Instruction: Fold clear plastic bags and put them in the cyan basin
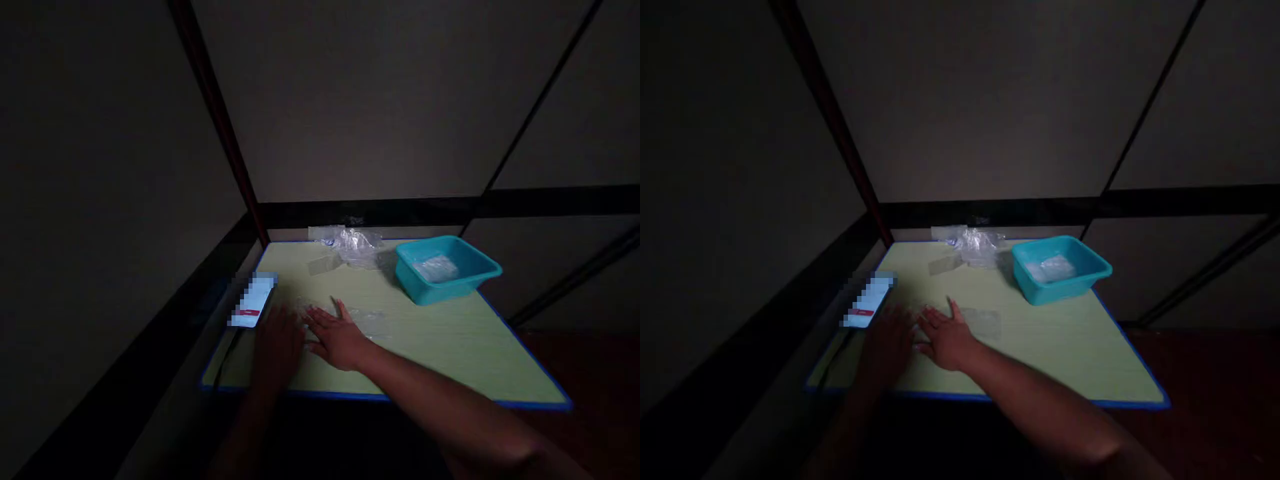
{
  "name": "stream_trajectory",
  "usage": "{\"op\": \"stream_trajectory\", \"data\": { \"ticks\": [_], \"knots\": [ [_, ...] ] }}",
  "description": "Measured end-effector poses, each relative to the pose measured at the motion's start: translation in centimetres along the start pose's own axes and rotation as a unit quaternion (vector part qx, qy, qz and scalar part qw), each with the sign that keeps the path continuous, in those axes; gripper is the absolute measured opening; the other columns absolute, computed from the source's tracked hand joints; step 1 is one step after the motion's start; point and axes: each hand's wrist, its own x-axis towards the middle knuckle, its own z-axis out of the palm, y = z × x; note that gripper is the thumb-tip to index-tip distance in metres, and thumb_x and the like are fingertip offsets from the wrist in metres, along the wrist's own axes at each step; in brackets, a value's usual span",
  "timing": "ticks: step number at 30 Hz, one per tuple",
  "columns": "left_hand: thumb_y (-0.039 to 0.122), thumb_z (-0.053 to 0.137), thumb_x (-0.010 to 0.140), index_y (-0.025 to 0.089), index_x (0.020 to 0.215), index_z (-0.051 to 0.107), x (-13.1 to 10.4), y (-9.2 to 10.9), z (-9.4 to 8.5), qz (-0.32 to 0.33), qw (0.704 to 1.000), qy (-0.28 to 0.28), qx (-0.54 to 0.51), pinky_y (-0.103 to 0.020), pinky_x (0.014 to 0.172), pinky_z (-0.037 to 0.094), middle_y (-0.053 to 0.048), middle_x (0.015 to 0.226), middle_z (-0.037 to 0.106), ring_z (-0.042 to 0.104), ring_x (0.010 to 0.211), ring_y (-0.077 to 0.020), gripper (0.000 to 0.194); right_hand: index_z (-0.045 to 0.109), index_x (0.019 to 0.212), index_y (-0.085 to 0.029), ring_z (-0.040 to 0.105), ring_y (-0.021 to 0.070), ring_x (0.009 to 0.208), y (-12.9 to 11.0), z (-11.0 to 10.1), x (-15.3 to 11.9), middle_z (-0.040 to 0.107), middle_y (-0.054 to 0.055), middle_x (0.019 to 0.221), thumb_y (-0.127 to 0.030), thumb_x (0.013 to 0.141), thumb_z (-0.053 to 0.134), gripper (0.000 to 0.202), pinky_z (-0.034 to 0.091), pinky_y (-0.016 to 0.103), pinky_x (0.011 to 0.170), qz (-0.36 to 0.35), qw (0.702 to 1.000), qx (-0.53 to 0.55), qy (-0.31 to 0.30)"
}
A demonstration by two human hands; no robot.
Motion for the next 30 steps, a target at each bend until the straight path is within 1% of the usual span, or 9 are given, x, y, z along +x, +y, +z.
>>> {"op": "stream_trajectory", "data": {
  "ticks": [5,10,15,18,21,23,26,28,30],
  "knots": [
    [0.037,0.040,0.096,0.014,0.122,0.063,-0.1,0.2,-0.1,-0.014,1.000,0.006,0.003,-0.053,0.103,0.039,-0.017,0.133,0.059,0.044,0.132,-0.0360,0.042,0.034,0.148,-0.021,0.027,0.0228,0.143,-0.1,-0.3,0.1,0.031,0.012,0.153,-0.048,0.097,0.041,0.057,-0.015,0.057,0.112,-0.010,1.000,0.007,-0.012],
    [0.037,0.040,0.096,0.015,0.122,0.061,-0.1,0.3,-0.1,-0.023,1.000,0.006,-0.009,-0.055,0.102,0.040,-0.018,0.133,0.058,0.044,0.131,-0.0360,0.040,0.040,0.144,-0.022,0.030,0.0228,0.141,0.1,-0.3,0.2,0.035,0.011,0.151,-0.046,0.096,0.045,0.054,-0.015,0.057,0.112,-0.030,0.999,0.014,-0.007],
    [0.036,0.042,0.095,0.011,0.120,0.062,-0.2,0.1,0.1,-0.022,1.000,0.006,-0.006,-0.055,0.101,0.040,-0.021,0.133,0.057,0.045,0.130,-0.0374,0.040,0.044,0.141,-0.023,0.031,0.0222,0.141,0.2,0.0,0.3,0.039,0.011,0.150,-0.044,0.095,0.049,0.050,-0.018,0.057,0.111,-0.041,0.999,0.023,-0.001],
    [0.037,0.043,0.094,0.011,0.119,0.062,-0.2,0.0,0.3,-0.024,1.000,0.005,-0.016,-0.057,0.101,0.041,-0.022,0.133,0.057,0.045,0.130,-0.0382,0.041,0.043,0.142,-0.027,0.030,0.0224,0.141,0.1,-0.1,0.3,0.036,0.009,0.151,-0.045,0.096,0.046,0.049,-0.017,0.058,0.110,-0.042,0.999,0.026,0.001],
    [0.038,0.044,0.093,0.008,0.122,0.060,-0.1,-0.1,0.3,-0.027,0.999,0.004,-0.025,-0.057,0.103,0.040,-0.023,0.134,0.056,0.045,0.130,-0.0382,0.044,0.034,0.147,-0.028,0.025,0.0228,0.143,0.4,-1.3,-0.1,0.027,0.008,0.155,-0.047,0.097,0.043,0.055,-0.015,0.058,0.111,-0.032,0.999,0.011,0.008],
    [0.038,0.045,0.093,0.007,0.125,0.058,0.1,-0.1,0.1,-0.021,0.999,-0.010,-0.032,-0.056,0.103,0.041,-0.023,0.136,0.054,0.045,0.131,-0.0375,0.046,0.025,0.151,-0.028,0.021,0.0239,0.144,1.0,-2.5,-1.0,0.020,0.009,0.157,-0.046,0.097,0.043,0.060,-0.010,0.061,0.112,-0.002,1.000,-0.010,0.000],
    [0.036,0.047,0.092,0.012,0.133,0.052,0.4,0.0,-0.4,0.011,0.997,-0.060,-0.055,-0.058,0.103,0.040,-0.018,0.144,0.048,0.041,0.135,-0.0351,0.049,0.017,0.153,-0.027,0.019,0.0259,0.145,2.4,-4.3,-3.2,0.016,0.010,0.157,-0.042,0.097,0.043,0.064,-0.002,0.065,0.111,0.064,0.997,-0.041,-0.018],
    [0.036,0.046,0.092,0.016,0.139,0.046,0.6,0.1,-0.8,0.028,0.993,-0.094,-0.069,-0.060,0.105,0.037,-0.014,0.148,0.042,0.036,0.139,-0.0330,0.051,0.013,0.153,-0.027,0.019,0.0268,0.145,3.4,-4.8,-5.2,0.015,0.010,0.157,-0.040,0.097,0.041,0.064,0.000,0.067,0.110,0.082,0.995,-0.056,-0.020],
    [0.035,0.045,0.093,0.018,0.140,0.045,0.8,0.3,-1.1,0.030,0.989,-0.120,-0.081,-0.063,0.107,0.032,-0.011,0.149,0.042,0.034,0.140,-0.0317,0.050,0.011,0.153,-0.028,0.020,0.0281,0.144,4.3,-4.6,-7.0,0.015,0.010,0.157,-0.039,0.097,0.041,0.065,0.002,0.068,0.109,0.085,0.994,-0.063,-0.028]
  ]
}}
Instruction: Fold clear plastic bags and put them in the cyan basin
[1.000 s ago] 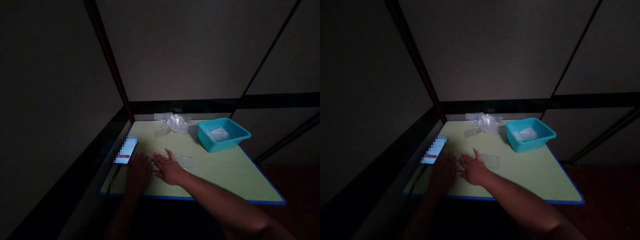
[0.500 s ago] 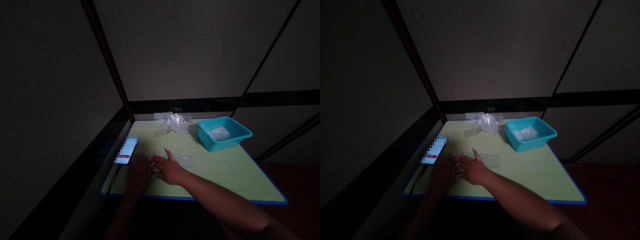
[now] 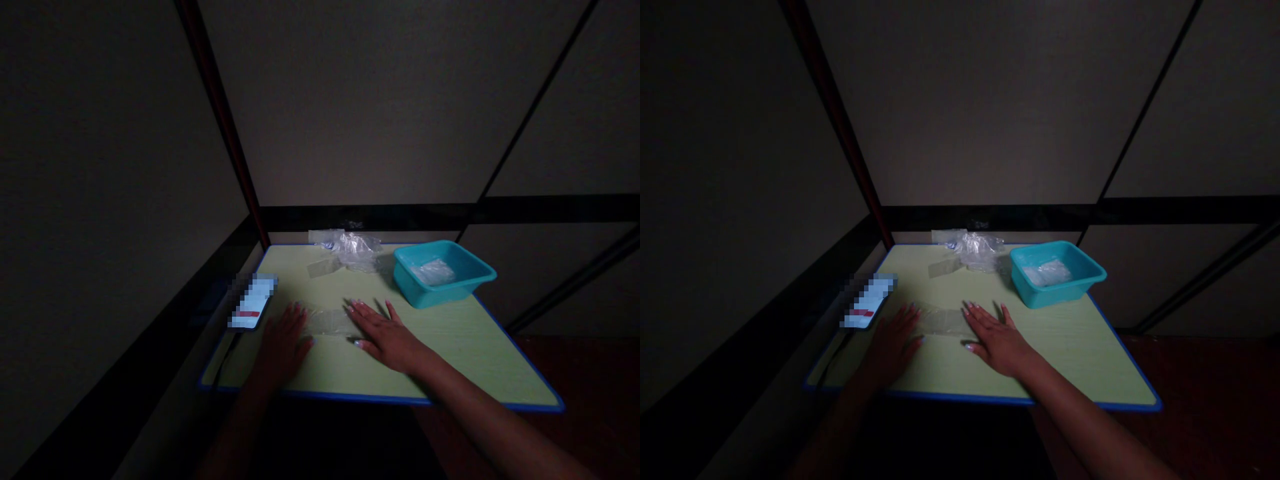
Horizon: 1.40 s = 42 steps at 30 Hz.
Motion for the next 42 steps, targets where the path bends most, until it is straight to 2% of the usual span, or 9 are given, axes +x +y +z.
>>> {"op": "stream_trajectory", "data": {
  "ticks": [4,9,13,17,20,23,27,33,42],
  "knots": [
    [0.036,0.044,0.094,0.022,0.137,0.049,0.0,0.2,-0.2,-0.007,1.000,-0.012,-0.016,-0.065,0.109,0.027,-0.008,0.144,0.050,0.035,0.139,-0.0308,0.046,0.009,0.153,-0.029,0.022,0.0269,0.144,1.2,1.8,-2.2,0.018,0.010,0.156,-0.037,0.097,0.041,0.064,0.004,0.066,0.111,-0.008,1.000,-0.014,0.004],
    [0.034,0.044,0.093,0.026,0.135,0.052,-0.7,0.3,-0.6,-0.008,1.000,-0.012,-0.016,-0.065,0.108,0.029,-0.006,0.144,0.049,0.035,0.139,-0.0309,0.043,0.014,0.153,-0.028,0.022,0.0262,0.144,1.5,3.1,-2.4,0.021,0.009,0.155,-0.040,0.098,0.039,0.061,0.007,0.064,0.112,-0.010,0.999,-0.029,0.032],
    [0.034,0.044,0.093,0.025,0.135,0.052,-1.5,0.2,-0.9,-0.005,1.000,-0.017,0.005,-0.065,0.108,0.029,-0.006,0.146,0.047,0.035,0.139,-0.0322,0.044,0.016,0.152,-0.028,0.021,0.0256,0.144,1.5,3.1,-2.3,0.022,0.009,0.155,-0.042,0.099,0.036,0.059,0.006,0.063,0.112,-0.013,0.999,-0.027,0.030],
    [0.036,0.044,0.093,0.022,0.136,0.052,-2.3,-0.3,-0.5,0.022,0.999,0.023,0.011,-0.061,0.109,0.031,-0.010,0.145,0.048,0.041,0.136,-0.0317,0.046,0.015,0.153,-0.029,0.021,0.0263,0.144,1.3,2.4,-2.6,0.020,0.010,0.156,-0.039,0.098,0.037,0.060,0.005,0.065,0.111,-0.012,0.999,-0.014,0.030],
    [0.036,0.042,0.094,0.022,0.137,0.050,-3.0,-1.0,0.4,0.050,0.998,0.045,-0.001,-0.058,0.108,0.033,-0.010,0.140,0.054,0.046,0.132,-0.0299,0.046,0.013,0.153,-0.030,0.021,0.0274,0.144,0.4,1.5,-2.6,0.019,0.010,0.157,-0.040,0.098,0.040,0.062,-0.002,0.067,0.109,-0.024,0.999,-0.007,0.023],
    [0.038,0.041,0.094,0.018,0.140,0.046,-3.3,-1.8,1.0,0.051,0.995,0.081,-0.013,-0.055,0.107,0.037,-0.013,0.141,0.053,0.045,0.133,-0.0304,0.050,0.014,0.153,-0.029,0.020,0.0282,0.144,-1.1,0.9,-1.7,0.020,0.011,0.156,-0.044,0.096,0.043,0.065,-0.007,0.066,0.109,-0.042,0.999,-0.001,0.012],
    [0.040,0.044,0.092,0.016,0.130,0.056,-3.0,-2.3,0.8,0.027,0.992,0.124,0.006,-0.061,0.106,0.035,-0.017,0.144,0.047,0.036,0.137,-0.0373,0.047,0.016,0.153,-0.023,0.019,0.0263,0.145,-3.7,1.1,1.0,0.018,0.011,0.157,-0.051,0.095,0.043,0.070,-0.009,0.062,0.111,-0.060,0.998,0.027,-0.003],
    [0.036,0.046,0.092,0.019,0.118,0.065,-2.4,-2.2,0.3,0.037,0.994,0.101,0.018,-0.060,0.106,0.036,-0.016,0.140,0.052,0.037,0.137,-0.0367,0.036,0.024,0.151,-0.015,0.022,0.0235,0.144,-7.0,1.8,4.8,0.025,0.013,0.155,-0.050,0.096,0.040,0.067,-0.010,0.058,0.113,-0.070,0.996,0.056,0.006],
    [0.036,0.048,0.091,0.020,0.116,0.065,-2.4,-2.2,0.0,0.046,0.992,0.120,-0.011,-0.056,0.110,0.034,-0.012,0.140,0.052,0.036,0.137,-0.0325,0.034,0.023,0.151,-0.018,0.024,0.0249,0.144,-7.3,3.4,5.9,0.027,0.013,0.154,-0.051,0.098,0.034,0.064,-0.008,0.060,0.113,-0.059,0.996,0.055,0.031]
  ]
}}
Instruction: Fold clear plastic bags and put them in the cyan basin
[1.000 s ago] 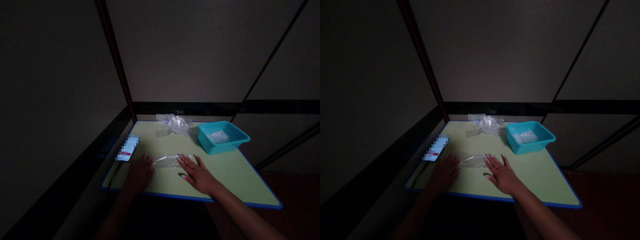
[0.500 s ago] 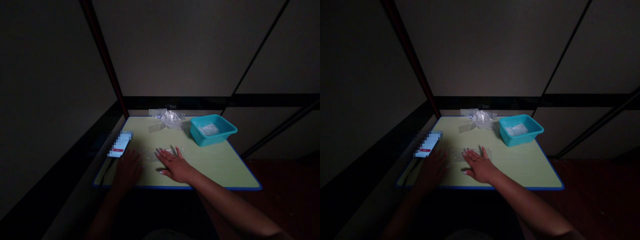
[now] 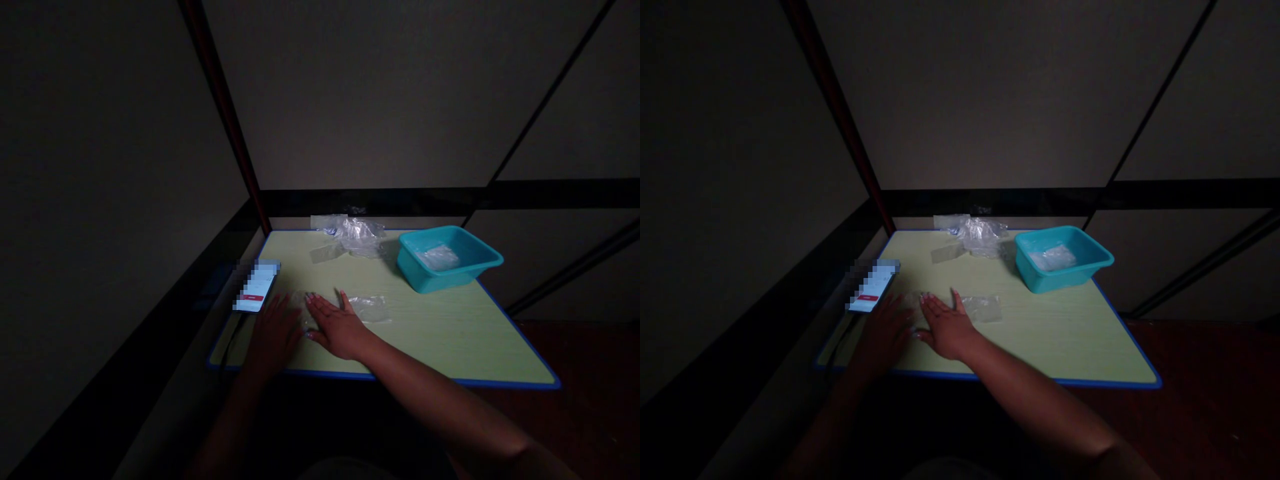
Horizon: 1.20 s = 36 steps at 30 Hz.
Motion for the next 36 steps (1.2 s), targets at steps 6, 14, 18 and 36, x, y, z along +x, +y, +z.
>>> {"op": "stream_trajectory", "data": {
  "ticks": [6,14,18,36],
  "knots": [
    [0.034,0.043,0.093,0.018,0.119,0.063,-0.3,-0.2,0.6,-0.026,1.000,-0.003,-0.007,-0.055,0.108,0.037,-0.014,0.135,0.056,0.042,0.133,-0.0320,0.036,0.023,0.152,-0.016,0.020,0.0275,0.145,0.4,-0.2,-0.3,0.022,0.015,0.156,-0.052,0.097,0.035,0.067,-0.005,0.063,0.112,0.045,0.999,0.000,-0.002],
    [0.034,0.042,0.094,0.019,0.134,0.051,0.7,0.5,0.3,-0.002,0.998,-0.062,-0.009,-0.059,0.107,0.034,-0.014,0.144,0.048,0.040,0.136,-0.0312,0.044,0.030,0.148,-0.018,0.029,0.0257,0.141,1.6,-1.8,-0.3,0.032,0.012,0.154,-0.036,0.097,0.038,0.055,0.007,0.061,0.112,0.132,0.990,0.006,0.053],
    [0.034,0.043,0.093,0.021,0.123,0.061,1.2,0.6,0.2,0.005,0.996,-0.083,-0.014,-0.060,0.105,0.037,-0.012,0.140,0.054,0.044,0.133,-0.0316,0.037,0.054,0.129,-0.016,0.048,0.0273,0.122,3.2,-3.9,0.2,0.057,0.015,0.131,-0.033,0.095,0.044,0.039,0.036,0.046,0.101,0.189,0.979,-0.031,0.069],
    [0.030,0.043,0.091,0.018,0.113,0.065,1.0,-0.2,0.9,-0.004,0.999,-0.005,-0.037,-0.048,0.101,0.045,-0.013,0.122,0.063,0.054,0.118,-0.0280,0.033,0.065,0.081,-0.020,0.054,0.0214,0.103,3.0,-2.2,4.8,0.067,0.003,0.097,-0.027,0.077,0.075,0.013,0.038,0.031,0.081,0.098,0.995,0.035,0.009]
  ]
}}
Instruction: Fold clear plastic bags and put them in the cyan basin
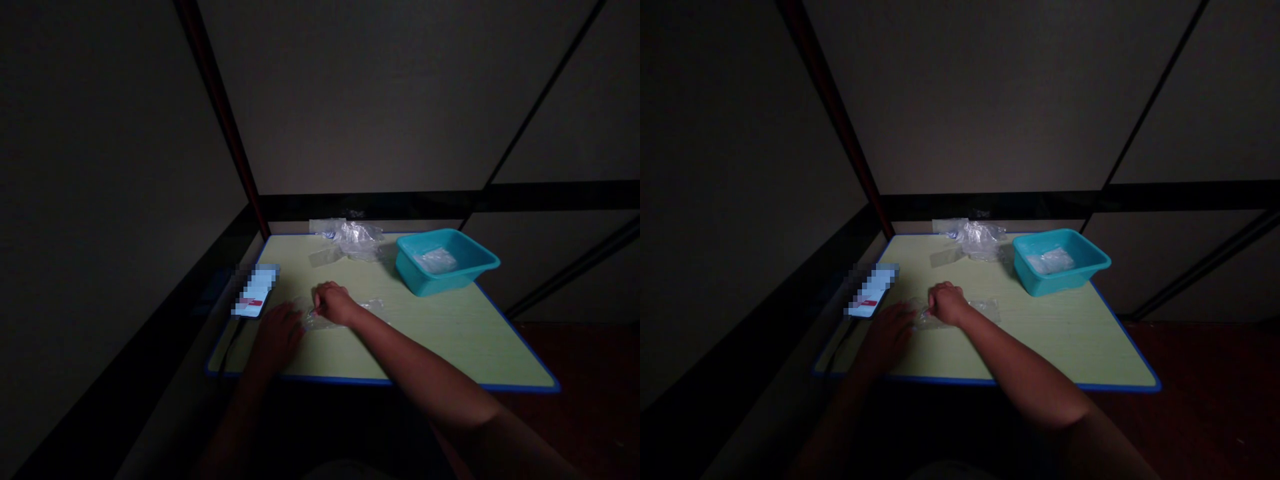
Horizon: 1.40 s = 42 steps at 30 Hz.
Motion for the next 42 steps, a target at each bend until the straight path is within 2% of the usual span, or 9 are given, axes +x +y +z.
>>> {"op": "stream_trajectory", "data": {
  "ticks": [5,9,16,22,26,30,33,38,42],
  "knots": [
    [0.031,0.042,0.092,0.016,0.124,0.058,-0.2,-0.3,0.6,-0.019,1.000,0.009,-0.010,-0.049,0.102,0.045,-0.014,0.125,0.061,0.053,0.119,-0.0281,0.038,0.064,0.087,-0.021,0.057,0.0160,0.089,0.3,0.3,0.1,0.068,-0.001,0.086,-0.020,0.077,0.072,0.013,0.038,0.027,0.077,0.007,0.999,0.033,0.009],
    [0.031,0.044,0.091,0.017,0.122,0.058,-0.4,-0.5,1.1,-0.028,0.999,0.015,0.002,-0.048,0.103,0.044,-0.014,0.126,0.060,0.053,0.120,-0.0280,0.037,0.064,0.095,-0.022,0.058,0.0148,0.083,0.6,0.5,0.3,0.068,-0.002,0.081,-0.022,0.077,0.073,0.021,0.037,0.025,0.074,0.015,0.999,0.048,0.011],
    [0.031,0.047,0.091,0.013,0.122,0.059,-0.3,-0.3,0.8,-0.022,1.000,-0.003,0.019,-0.048,0.102,0.045,-0.016,0.126,0.061,0.054,0.120,-0.0294,0.038,0.066,0.082,-0.020,0.055,0.0137,0.072,1.4,0.0,0.1,0.066,0.001,0.076,-0.032,0.082,0.069,0.013,0.034,0.025,0.066,0.018,0.998,0.056,0.011],
    [0.030,0.043,0.092,0.013,0.125,0.057,-0.2,-0.1,0.4,-0.025,0.999,-0.024,0.020,-0.051,0.103,0.043,-0.016,0.131,0.059,0.050,0.126,-0.0298,0.039,0.067,0.074,-0.019,0.056,0.0152,0.079,1.9,-0.5,-0.3,0.067,0.000,0.078,-0.030,0.076,0.073,0.013,0.034,0.025,0.070,-0.010,0.997,0.081,-0.006],
    [0.030,0.043,0.091,0.014,0.126,0.056,-0.3,-0.2,0.6,-0.033,0.999,-0.029,0.013,-0.050,0.106,0.041,-0.016,0.133,0.058,0.048,0.129,-0.0292,0.041,0.067,0.076,-0.018,0.056,0.0117,0.070,2.3,-0.4,-0.2,0.066,-0.002,0.073,-0.024,0.077,0.071,0.008,0.034,0.023,0.065,-0.020,0.994,0.106,-0.012],
    [0.031,0.042,0.092,0.015,0.128,0.054,-0.4,-0.4,0.8,-0.039,0.999,-0.022,0.010,-0.049,0.107,0.040,-0.015,0.135,0.056,0.047,0.130,-0.0285,0.042,0.069,0.079,-0.017,0.054,0.0098,0.064,2.6,0.0,-0.1,0.063,-0.004,0.068,-0.028,0.077,0.073,0.012,0.033,0.022,0.063,-0.037,0.992,0.120,-0.009],
    [0.032,0.042,0.092,0.015,0.129,0.054,-0.4,-0.5,1.0,-0.043,0.999,-0.012,0.006,-0.049,0.107,0.040,-0.015,0.135,0.056,0.047,0.129,-0.0284,0.043,0.070,0.078,-0.018,0.056,0.0113,0.072,2.6,0.1,-0.1,0.063,-0.003,0.072,-0.032,0.075,0.075,0.015,0.035,0.023,0.068,-0.059,0.991,0.120,-0.003],
    [0.033,0.040,0.093,0.015,0.134,0.050,-0.5,-0.6,1.0,-0.042,0.999,-0.009,-0.010,-0.048,0.108,0.039,-0.015,0.138,0.053,0.045,0.131,-0.0278,0.046,0.070,0.075,-0.018,0.056,0.0153,0.086,2.7,0.5,0.1,0.066,0.001,0.080,-0.020,0.076,0.072,0.003,0.035,0.026,0.078,-0.059,0.992,0.105,0.027],
    [0.030,0.038,0.093,0.017,0.139,0.045,-0.4,-0.2,0.6,-0.044,0.998,-0.048,0.002,-0.048,0.109,0.037,-0.013,0.145,0.048,0.041,0.136,-0.0262,0.048,0.068,0.074,-0.019,0.056,0.0150,0.078,2.7,0.9,0.3,0.067,0.000,0.075,-0.021,0.079,0.068,0.006,0.035,0.026,0.074,-0.050,0.994,0.095,0.031]
  ]
}}
